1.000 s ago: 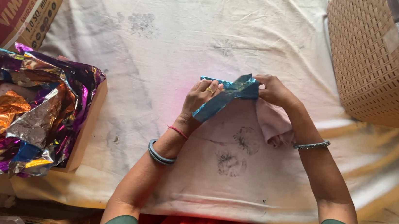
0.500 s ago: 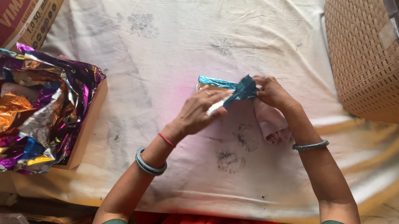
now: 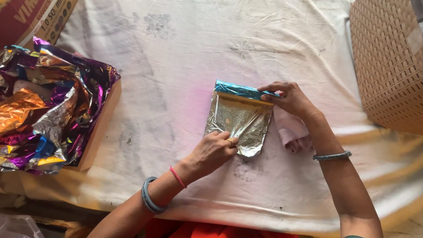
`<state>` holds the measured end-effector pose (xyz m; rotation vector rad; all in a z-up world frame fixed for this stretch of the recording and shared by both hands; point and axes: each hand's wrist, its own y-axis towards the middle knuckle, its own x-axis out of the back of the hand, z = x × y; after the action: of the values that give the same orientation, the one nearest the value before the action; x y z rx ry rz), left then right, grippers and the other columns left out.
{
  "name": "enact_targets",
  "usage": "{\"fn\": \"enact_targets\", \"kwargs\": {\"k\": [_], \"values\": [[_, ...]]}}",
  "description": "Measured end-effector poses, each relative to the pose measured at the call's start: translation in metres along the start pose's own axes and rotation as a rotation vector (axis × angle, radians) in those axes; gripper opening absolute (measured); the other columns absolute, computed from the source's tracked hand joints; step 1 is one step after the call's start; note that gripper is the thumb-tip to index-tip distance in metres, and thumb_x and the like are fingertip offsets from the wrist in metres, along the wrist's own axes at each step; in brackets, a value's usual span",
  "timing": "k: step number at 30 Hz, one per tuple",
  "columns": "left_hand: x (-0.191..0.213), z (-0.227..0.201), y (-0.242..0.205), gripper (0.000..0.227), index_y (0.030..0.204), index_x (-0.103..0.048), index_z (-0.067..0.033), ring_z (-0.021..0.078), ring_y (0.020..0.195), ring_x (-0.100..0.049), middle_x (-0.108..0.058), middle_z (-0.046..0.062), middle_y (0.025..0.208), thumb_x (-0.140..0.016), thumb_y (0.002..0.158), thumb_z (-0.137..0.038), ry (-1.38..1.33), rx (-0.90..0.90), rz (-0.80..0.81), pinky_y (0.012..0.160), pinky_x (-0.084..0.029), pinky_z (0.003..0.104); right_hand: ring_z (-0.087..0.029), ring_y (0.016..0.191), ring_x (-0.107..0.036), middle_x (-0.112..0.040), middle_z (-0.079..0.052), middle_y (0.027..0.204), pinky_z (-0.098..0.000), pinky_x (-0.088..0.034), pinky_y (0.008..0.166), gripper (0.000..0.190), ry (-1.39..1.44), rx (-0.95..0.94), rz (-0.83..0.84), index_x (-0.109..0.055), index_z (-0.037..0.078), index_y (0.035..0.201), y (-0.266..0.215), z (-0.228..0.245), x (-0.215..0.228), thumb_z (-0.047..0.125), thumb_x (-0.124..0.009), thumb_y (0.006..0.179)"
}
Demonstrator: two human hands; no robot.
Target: Wrapping a wooden block in metallic foil and polishing or cleaning subsequent blocks with a cloth.
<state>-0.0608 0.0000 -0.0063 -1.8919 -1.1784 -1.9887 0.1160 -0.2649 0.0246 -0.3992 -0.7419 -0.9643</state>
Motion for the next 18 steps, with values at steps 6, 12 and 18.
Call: {"fn": "enact_targets", "kwargs": {"k": [6,12,18], "values": [[-0.004,-0.001,-0.004,0.007,0.076,-0.067,-0.0102,0.0181,0.09,-0.061,-0.061,0.001,0.091,-0.068,0.082,-0.007,0.027,-0.011,-0.025,0.072,-0.052,0.034,-0.02,0.099,-0.073,-0.075,-0.008,0.115,-0.0359,-0.062,0.085,0.043,-0.095,0.134,-0.043,-0.076,0.017,0.123,-0.005,0.007,-0.005,0.035,-0.079,0.084],[0.004,0.002,0.002,0.005,0.077,-0.068,-0.0107,0.0184,0.089,-0.061,-0.061,0.001,0.09,-0.068,0.08,-0.008,-0.001,-0.036,-0.059,0.071,-0.051,0.035,-0.029,0.103,-0.071,-0.069,-0.015,0.121,-0.0404,-0.059,0.088,0.049,-0.306,0.225,-0.123,-0.068,0.006,0.131,-0.007,0.005,-0.016,0.028,-0.078,0.088],[-0.015,0.029,0.005,0.007,0.078,-0.069,-0.0109,0.018,0.09,-0.062,-0.063,0.0,0.09,-0.067,0.083,-0.005,0.099,-0.003,-0.068,0.076,-0.053,0.034,-0.034,0.105,-0.067,-0.067,-0.018,0.121,-0.0441,-0.056,0.091,0.053,-0.476,0.349,-0.243,-0.064,-0.002,0.134,0.013,-0.004,-0.028,0.023,-0.079,0.09]]}}
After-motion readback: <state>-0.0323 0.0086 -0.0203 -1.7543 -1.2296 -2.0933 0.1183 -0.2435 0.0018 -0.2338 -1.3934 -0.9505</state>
